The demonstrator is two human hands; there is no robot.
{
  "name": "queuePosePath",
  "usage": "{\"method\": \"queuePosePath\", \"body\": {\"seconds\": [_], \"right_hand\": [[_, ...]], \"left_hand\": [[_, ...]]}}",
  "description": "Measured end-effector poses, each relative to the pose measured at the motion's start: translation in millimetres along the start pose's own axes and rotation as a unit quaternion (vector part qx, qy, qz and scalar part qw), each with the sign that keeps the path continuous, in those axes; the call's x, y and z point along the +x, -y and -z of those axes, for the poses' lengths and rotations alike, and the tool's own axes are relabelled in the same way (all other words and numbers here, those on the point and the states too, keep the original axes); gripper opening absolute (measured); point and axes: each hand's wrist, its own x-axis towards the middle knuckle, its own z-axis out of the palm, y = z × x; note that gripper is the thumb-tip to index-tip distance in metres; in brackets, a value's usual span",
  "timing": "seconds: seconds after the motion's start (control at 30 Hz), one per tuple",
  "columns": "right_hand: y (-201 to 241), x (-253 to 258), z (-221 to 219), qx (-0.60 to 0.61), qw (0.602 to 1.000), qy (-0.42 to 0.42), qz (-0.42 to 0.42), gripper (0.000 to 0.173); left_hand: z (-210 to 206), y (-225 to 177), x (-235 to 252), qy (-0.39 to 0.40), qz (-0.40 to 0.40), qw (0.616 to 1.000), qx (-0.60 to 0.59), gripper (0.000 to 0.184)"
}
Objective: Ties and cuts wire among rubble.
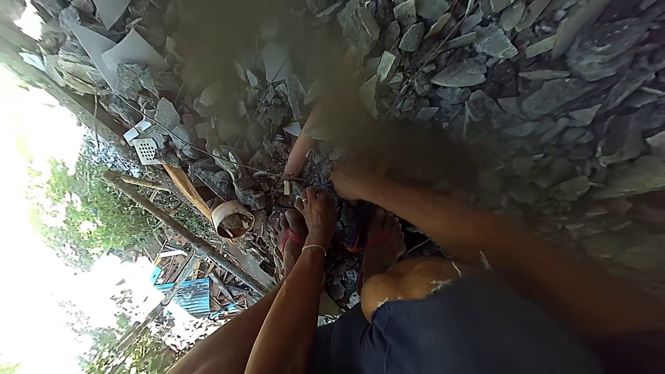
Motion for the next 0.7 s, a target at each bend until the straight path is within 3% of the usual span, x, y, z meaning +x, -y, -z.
{"method": "queuePosePath", "body": {"seconds": [0.2,0.33,0.7], "right_hand": [[11.0,-7.8,-57.9,0.082,0.988,-0.092,-0.088,0.02],[13.3,-8.5,-81.5,0.111,0.981,-0.111,-0.111,0.019],[28.0,-9.6,-97.5,0.214,0.957,-0.123,-0.15,0.032]], "left_hand": [[-3.8,7.0,0.8,0.019,-0.016,1.0,0.01,0.018],[1.1,10.1,-1.2,0.027,-0.031,0.999,0.017,0.018],[7.0,21.4,4.7,0.061,-0.069,0.994,0.058,0.024]]}}
